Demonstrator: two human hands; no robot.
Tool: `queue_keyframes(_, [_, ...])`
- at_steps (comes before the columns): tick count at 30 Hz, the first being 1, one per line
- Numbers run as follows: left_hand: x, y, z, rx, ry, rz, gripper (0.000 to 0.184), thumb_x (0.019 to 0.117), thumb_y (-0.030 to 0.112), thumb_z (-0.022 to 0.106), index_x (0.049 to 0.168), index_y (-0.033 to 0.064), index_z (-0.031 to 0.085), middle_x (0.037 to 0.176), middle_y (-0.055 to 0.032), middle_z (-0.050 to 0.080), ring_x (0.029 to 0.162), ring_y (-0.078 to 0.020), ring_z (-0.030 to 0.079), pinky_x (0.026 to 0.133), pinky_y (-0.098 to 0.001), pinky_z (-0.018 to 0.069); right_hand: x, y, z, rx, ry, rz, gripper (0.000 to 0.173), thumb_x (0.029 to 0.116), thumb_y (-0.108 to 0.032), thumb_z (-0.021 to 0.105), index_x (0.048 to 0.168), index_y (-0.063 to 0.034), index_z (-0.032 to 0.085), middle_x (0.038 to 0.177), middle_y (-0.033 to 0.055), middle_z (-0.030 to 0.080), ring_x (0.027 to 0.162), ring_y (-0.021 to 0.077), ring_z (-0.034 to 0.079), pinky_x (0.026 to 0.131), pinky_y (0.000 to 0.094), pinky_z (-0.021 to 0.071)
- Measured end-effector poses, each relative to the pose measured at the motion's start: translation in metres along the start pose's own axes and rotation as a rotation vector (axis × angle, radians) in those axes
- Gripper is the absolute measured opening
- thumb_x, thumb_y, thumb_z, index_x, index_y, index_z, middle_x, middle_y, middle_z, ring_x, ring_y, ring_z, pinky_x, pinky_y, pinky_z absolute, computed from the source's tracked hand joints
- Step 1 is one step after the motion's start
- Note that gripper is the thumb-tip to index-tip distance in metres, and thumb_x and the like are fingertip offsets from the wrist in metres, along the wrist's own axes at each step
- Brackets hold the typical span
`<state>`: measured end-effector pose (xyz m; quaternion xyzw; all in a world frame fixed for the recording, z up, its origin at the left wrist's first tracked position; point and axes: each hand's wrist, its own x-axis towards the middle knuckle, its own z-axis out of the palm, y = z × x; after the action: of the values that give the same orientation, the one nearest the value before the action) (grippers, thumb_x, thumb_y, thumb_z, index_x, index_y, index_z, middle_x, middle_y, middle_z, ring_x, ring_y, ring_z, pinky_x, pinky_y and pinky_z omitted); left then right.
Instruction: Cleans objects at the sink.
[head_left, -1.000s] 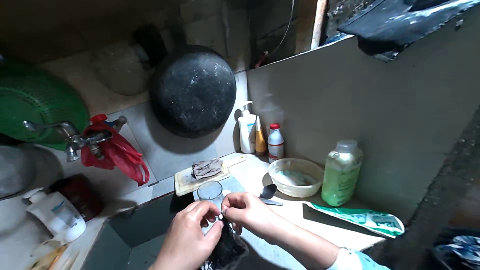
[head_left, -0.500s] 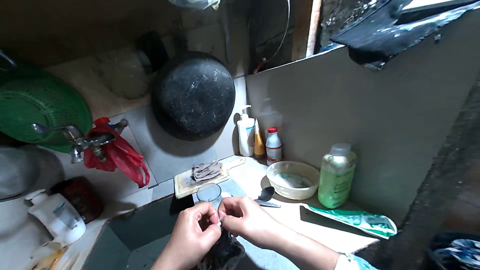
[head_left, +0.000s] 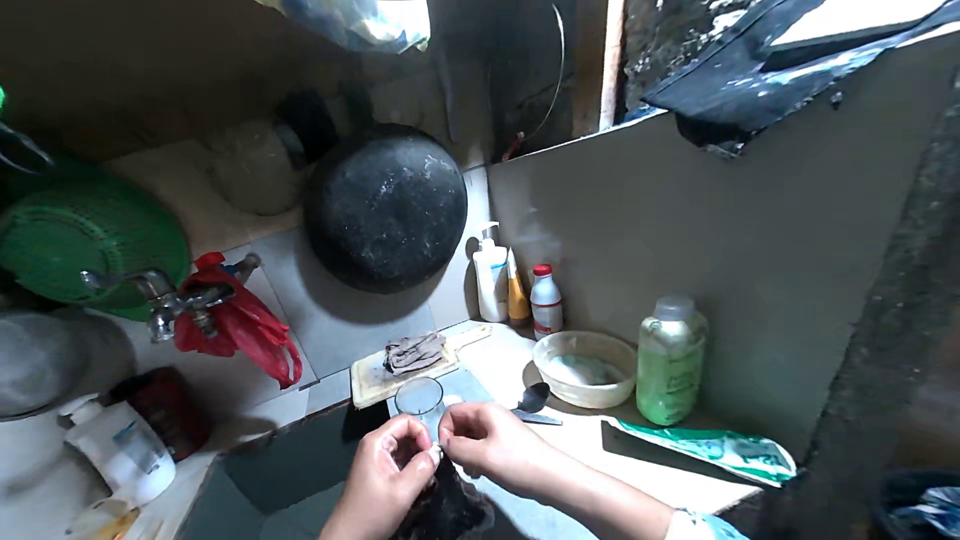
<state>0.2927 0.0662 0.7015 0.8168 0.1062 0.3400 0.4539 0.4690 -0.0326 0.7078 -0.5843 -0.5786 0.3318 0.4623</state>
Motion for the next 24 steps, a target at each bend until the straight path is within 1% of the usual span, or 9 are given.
queue_keyframes(2, [0.002, 0.001, -0.002, 0.049, -0.004, -0.018, 0.004, 0.0888, 0.009, 0.063, 0.092, 0.0082, 0.065, 0.082, 0.0069, 0.065, 0.066, -0.0012, 0.062, 0.061, -0.0202, 0.0555, -0.003, 0.001, -0.006, -0.182, 0.069, -0.214, 0.02, 0.0987, -0.022, 0.061, 0.108, -0.007, 0.071, 0.094, 0.0035, 0.067, 0.08, 0.0081, 0.063, 0.076, 0.0261, 0.0537])
queue_keyframes(3, [0.003, 0.002, -0.003, 0.079, -0.009, -0.023, 0.005, 0.0897, 0.011, 0.063, 0.093, 0.0081, 0.066, 0.083, 0.0067, 0.065, 0.067, -0.0005, 0.062, 0.061, -0.0191, 0.0543, -0.004, 0.003, -0.007, -0.309, 0.116, -0.351, 0.021, 0.0992, -0.02, 0.062, 0.111, -0.0059, 0.073, 0.097, 0.0075, 0.068, 0.082, 0.0116, 0.065, 0.077, 0.0277, 0.056])
queue_keyframes(5, [0.005, 0.004, -0.005, 0.138, -0.006, -0.055, 0.008, 0.0902, 0.014, 0.063, 0.094, 0.0085, 0.066, 0.086, 0.0069, 0.064, 0.071, 0.001, 0.061, 0.064, -0.0173, 0.0528, -0.004, 0.004, -0.004, -0.52, 0.205, -0.558, 0.017, 0.098, -0.019, 0.065, 0.107, -0.0077, 0.075, 0.092, 0.0089, 0.069, 0.078, 0.0159, 0.068, 0.072, 0.0309, 0.0584])
queue_keyframes(7, [0.007, 0.004, -0.004, 0.169, 0.019, -0.068, 0.01, 0.0901, 0.016, 0.065, 0.095, 0.0078, 0.068, 0.088, 0.0054, 0.065, 0.077, 0.001, 0.062, 0.068, -0.0169, 0.0526, -0.004, 0.003, 0.0, -0.643, 0.268, -0.632, 0.015, 0.0983, -0.018, 0.063, 0.1, -0.0097, 0.075, 0.088, 0.0064, 0.07, 0.076, 0.0169, 0.069, 0.069, 0.0332, 0.0594])
queue_keyframes(11, [0.006, 0.004, 0.003, 0.094, 0.072, -0.088, 0.009, 0.0892, 0.012, 0.063, 0.095, 0.0074, 0.068, 0.087, 0.0058, 0.066, 0.075, 0.0006, 0.063, 0.066, -0.0168, 0.0527, 0.0, 0.005, 0.004, -0.763, 0.333, -0.676, 0.016, 0.0976, -0.018, 0.06, 0.091, -0.0088, 0.072, 0.079, 0.0056, 0.067, 0.07, 0.018, 0.068, 0.062, 0.0344, 0.0579])
queue_keyframes(15, [0.002, 0.004, 0.002, 0.031, 0.091, -0.071, 0.01, 0.0898, 0.011, 0.065, 0.098, 0.0063, 0.068, 0.089, 0.0045, 0.067, 0.076, -0.0013, 0.065, 0.066, -0.0186, 0.055, 0.004, 0.01, 0.005, -0.671, 0.351, -0.716, 0.012, 0.0946, -0.018, 0.063, 0.091, -0.0098, 0.071, 0.077, 0.0036, 0.066, 0.066, 0.0135, 0.065, 0.058, 0.0292, 0.0552])
queue_keyframes(19, [-0.005, -0.003, -0.002, 0.114, 0.077, -0.062, 0.021, 0.0918, 0.018, 0.069, 0.106, 0.0039, 0.068, 0.1, -0.0002, 0.069, 0.083, -0.0039, 0.066, 0.073, -0.0205, 0.0562, 0.004, 0.009, 0.003, -0.353, 0.297, -0.52, 0.017, 0.0934, -0.019, 0.062, 0.095, -0.008, 0.074, 0.085, 0.0018, 0.068, 0.073, 0.0058, 0.064, 0.066, 0.0228, 0.0555])
queue_keyframes(21, [-0.006, -0.004, -0.003, 0.148, 0.083, -0.065, 0.017, 0.0924, 0.018, 0.068, 0.102, 0.0043, 0.071, 0.097, 0.0005, 0.07, 0.081, -0.0028, 0.065, 0.072, -0.0198, 0.055, 0.005, 0.01, 0.003, -0.225, 0.289, -0.432, 0.017, 0.0938, -0.022, 0.062, 0.095, -0.0103, 0.074, 0.087, -0.0022, 0.068, 0.073, 0.0006, 0.064, 0.067, 0.0186, 0.0555])
queue_keyframes(24, [-0.006, -0.002, -0.003, 0.185, 0.106, -0.065, 0.014, 0.0922, 0.016, 0.062, 0.096, 0.0055, 0.071, 0.091, 0.0013, 0.067, 0.078, -0.0005, 0.062, 0.07, -0.0176, 0.0521, 0.006, 0.014, 0.005, -0.14, 0.308, -0.406, 0.013, 0.0928, -0.021, 0.063, 0.094, -0.012, 0.073, 0.085, -0.0053, 0.068, 0.068, -0.0008, 0.064, 0.062, 0.0174, 0.0561])
